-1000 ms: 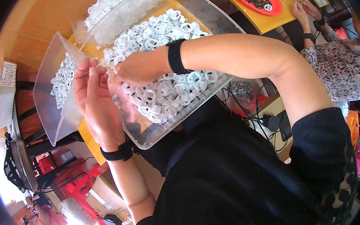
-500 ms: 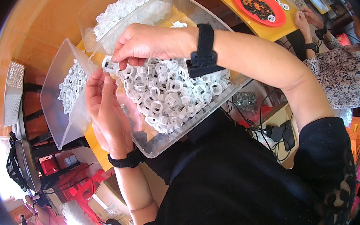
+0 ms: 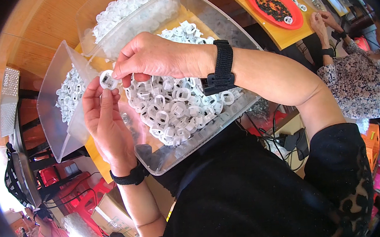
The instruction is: Assembling small black components into white plastic circular housings manually at a workshop table.
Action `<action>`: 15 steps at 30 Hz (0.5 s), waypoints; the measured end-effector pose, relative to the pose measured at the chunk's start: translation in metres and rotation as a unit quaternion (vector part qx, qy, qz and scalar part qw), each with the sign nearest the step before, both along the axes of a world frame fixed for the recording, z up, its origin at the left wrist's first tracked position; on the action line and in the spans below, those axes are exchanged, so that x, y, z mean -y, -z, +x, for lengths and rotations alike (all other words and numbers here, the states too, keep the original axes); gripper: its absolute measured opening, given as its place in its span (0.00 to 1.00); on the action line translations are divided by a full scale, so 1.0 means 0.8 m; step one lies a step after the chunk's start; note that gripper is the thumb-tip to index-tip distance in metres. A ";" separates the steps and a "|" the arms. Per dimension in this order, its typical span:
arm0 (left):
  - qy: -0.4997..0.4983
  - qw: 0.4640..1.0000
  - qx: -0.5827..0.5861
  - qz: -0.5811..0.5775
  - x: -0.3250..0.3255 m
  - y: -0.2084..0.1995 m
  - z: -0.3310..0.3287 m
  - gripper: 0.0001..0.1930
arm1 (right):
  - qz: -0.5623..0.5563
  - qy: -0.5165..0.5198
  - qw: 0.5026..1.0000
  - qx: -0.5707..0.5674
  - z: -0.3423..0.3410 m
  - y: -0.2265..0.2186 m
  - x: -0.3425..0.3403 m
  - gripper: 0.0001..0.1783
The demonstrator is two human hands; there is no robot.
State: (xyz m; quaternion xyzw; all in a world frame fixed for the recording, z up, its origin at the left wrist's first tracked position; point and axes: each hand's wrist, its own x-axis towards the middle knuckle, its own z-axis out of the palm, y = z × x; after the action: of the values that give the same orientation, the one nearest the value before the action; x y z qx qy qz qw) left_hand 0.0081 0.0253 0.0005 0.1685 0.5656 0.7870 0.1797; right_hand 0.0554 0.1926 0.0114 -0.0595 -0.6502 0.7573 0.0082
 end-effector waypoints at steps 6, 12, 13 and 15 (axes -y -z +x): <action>-0.001 1.000 0.003 0.021 0.001 0.002 -0.001 0.16 | 0.000 -0.010 1.000 -0.022 0.004 -0.007 0.002 0.09; -0.003 1.000 0.003 0.028 0.000 0.002 -0.002 0.15 | -0.005 -0.013 0.999 -0.031 0.005 -0.008 0.001 0.09; -0.004 1.000 0.007 0.027 -0.001 0.002 -0.002 0.15 | -0.003 -0.013 0.999 -0.031 0.005 -0.007 0.000 0.09; 0.000 1.000 0.008 0.024 0.001 0.002 -0.002 0.15 | -0.009 -0.011 1.000 -0.028 0.005 -0.005 0.001 0.09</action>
State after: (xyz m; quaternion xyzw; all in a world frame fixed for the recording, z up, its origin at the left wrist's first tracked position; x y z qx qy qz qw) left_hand 0.0069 0.0247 -0.0013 0.1665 0.5447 0.8020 0.1799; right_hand 0.0596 0.1921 0.0158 -0.0312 -0.6439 0.7643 0.0176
